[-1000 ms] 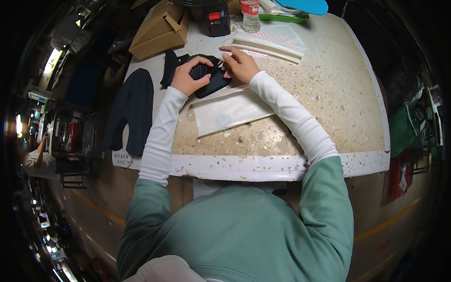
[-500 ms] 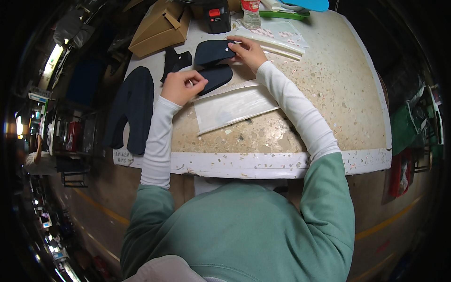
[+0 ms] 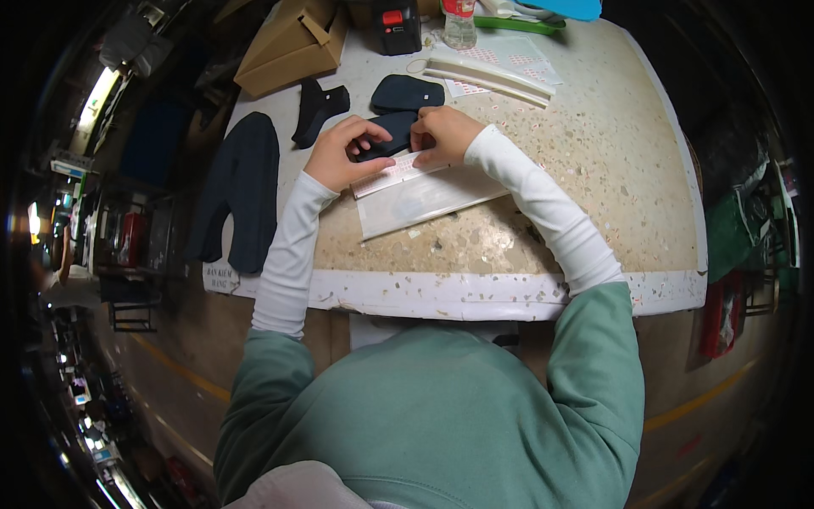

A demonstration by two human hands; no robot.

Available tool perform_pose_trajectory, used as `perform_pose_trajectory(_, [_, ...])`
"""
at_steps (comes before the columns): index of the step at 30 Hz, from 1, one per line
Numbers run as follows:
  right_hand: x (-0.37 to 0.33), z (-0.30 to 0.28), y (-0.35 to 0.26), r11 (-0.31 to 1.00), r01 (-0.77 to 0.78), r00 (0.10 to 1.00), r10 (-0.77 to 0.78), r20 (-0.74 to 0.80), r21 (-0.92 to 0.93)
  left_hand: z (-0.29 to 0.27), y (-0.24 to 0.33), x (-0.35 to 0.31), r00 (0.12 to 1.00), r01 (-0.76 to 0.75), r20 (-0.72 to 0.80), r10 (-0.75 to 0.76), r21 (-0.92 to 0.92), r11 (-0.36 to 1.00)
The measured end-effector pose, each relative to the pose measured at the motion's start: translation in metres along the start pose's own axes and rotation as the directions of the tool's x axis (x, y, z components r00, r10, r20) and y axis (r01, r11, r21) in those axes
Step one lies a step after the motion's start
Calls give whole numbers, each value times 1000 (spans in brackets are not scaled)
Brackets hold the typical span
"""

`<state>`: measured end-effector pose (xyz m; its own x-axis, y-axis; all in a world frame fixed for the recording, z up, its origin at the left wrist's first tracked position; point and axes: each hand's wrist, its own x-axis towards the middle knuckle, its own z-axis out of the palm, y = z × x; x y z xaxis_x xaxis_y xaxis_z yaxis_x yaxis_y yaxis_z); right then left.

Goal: The person repeatedly picks small adhesive dots from a sheet and presses them onto black foam pieces on a workbench. They handle several foam pieces one at a time, placing dots in specific locations and setting the pieces aside as they work.

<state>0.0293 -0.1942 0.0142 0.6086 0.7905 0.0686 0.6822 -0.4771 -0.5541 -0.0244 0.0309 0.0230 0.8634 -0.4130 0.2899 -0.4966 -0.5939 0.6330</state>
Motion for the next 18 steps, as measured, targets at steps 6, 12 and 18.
perform_pose_trajectory(6, [0,-9,-7,981,-49,996,62,-66,188,6,-6,-3,969,231,140,-204,-215,949])
perform_pose_trajectory(12, [1,-14,-11,982,91,950,-36,-311,165,11,-12,0,942,334,173,-286,-468,818])
perform_pose_trajectory(18, [5,4,-19,979,166,909,-105,-404,118,16,-17,0,948,310,116,-296,-543,781])
